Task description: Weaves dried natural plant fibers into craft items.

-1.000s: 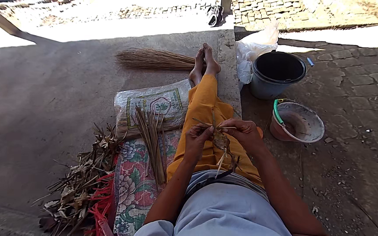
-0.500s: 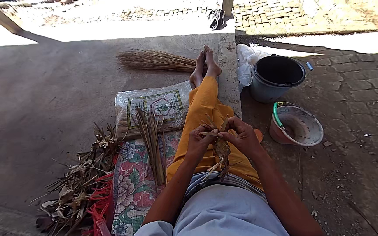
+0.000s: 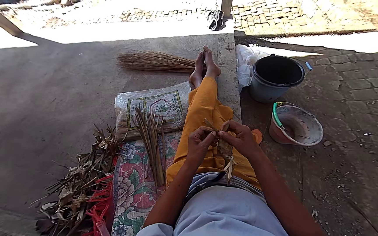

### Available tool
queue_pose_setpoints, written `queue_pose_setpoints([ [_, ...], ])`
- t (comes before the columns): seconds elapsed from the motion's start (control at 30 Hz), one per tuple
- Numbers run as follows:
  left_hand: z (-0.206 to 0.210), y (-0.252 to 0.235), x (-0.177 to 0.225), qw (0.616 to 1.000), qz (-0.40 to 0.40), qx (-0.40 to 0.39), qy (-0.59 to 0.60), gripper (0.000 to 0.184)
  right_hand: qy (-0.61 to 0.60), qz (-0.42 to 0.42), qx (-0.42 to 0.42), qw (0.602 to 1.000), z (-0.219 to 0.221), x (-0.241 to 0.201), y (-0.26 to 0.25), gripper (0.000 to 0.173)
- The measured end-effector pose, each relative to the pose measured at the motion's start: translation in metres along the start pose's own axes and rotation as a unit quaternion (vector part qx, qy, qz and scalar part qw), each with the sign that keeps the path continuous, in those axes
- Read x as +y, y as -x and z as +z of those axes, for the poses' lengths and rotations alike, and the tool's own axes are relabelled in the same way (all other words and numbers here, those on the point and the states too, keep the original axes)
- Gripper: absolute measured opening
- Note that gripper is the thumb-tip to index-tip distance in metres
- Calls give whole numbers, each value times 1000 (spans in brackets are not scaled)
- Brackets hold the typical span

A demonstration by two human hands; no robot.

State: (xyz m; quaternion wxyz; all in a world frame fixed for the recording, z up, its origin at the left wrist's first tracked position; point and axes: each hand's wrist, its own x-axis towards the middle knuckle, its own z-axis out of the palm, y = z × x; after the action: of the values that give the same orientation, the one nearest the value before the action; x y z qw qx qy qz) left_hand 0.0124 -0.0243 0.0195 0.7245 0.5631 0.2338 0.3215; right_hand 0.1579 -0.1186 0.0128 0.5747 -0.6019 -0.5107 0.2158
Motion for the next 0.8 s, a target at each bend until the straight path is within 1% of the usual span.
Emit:
queue_pose_setpoints([
  [0.07,0,0,-1,999,27,-1,-33,8,-42,39,-8,998,-3,-1,-2,6],
  [0.1,0,0,-2,997,42,-6,-61,7,-63,64,-15,996,-5,-3,-3,9],
  [0.17,-4,-1,-5,987,93,-27,-130,7,-81,105,-33,991,-8,-4,-4,15],
  [0.2,-6,-1,-7,977,128,-36,-165,7,-79,114,-36,990,-8,-3,-4,15],
  [0.27,-10,-3,-11,960,182,-32,-212,9,-80,120,-24,989,-4,-4,-2,9],
  [0.3,-11,-4,-12,958,191,-28,-214,9,-88,124,-11,988,-1,-5,-1,7],
  [0.33,-13,-5,-11,965,182,-32,-189,9,-113,127,6,985,0,-6,0,6],
  [0.4,-18,-8,-8,989,113,-62,-70,12,-203,123,19,971,0,-4,1,9],
  [0.43,-22,-11,-10,993,85,-82,-7,15,-246,110,5,963,-1,-1,1,10],
  [0.5,-29,-18,-19,988,59,-121,69,18,-293,68,-63,952,-4,9,0,8],
  [0.53,-32,-23,-24,985,57,-143,83,17,-299,55,-96,948,-6,14,-1,7],
  [0.6,-37,-35,-32,979,61,-177,79,14,-295,54,-126,946,-8,19,-2,7],
  [0.7,-38,-47,-32,974,61,-208,64,9,-269,56,-145,950,-7,15,-1,8],
  [0.8,-35,-54,-26,965,76,-244,50,9,-260,49,-154,952,-8,15,-1,9],
])
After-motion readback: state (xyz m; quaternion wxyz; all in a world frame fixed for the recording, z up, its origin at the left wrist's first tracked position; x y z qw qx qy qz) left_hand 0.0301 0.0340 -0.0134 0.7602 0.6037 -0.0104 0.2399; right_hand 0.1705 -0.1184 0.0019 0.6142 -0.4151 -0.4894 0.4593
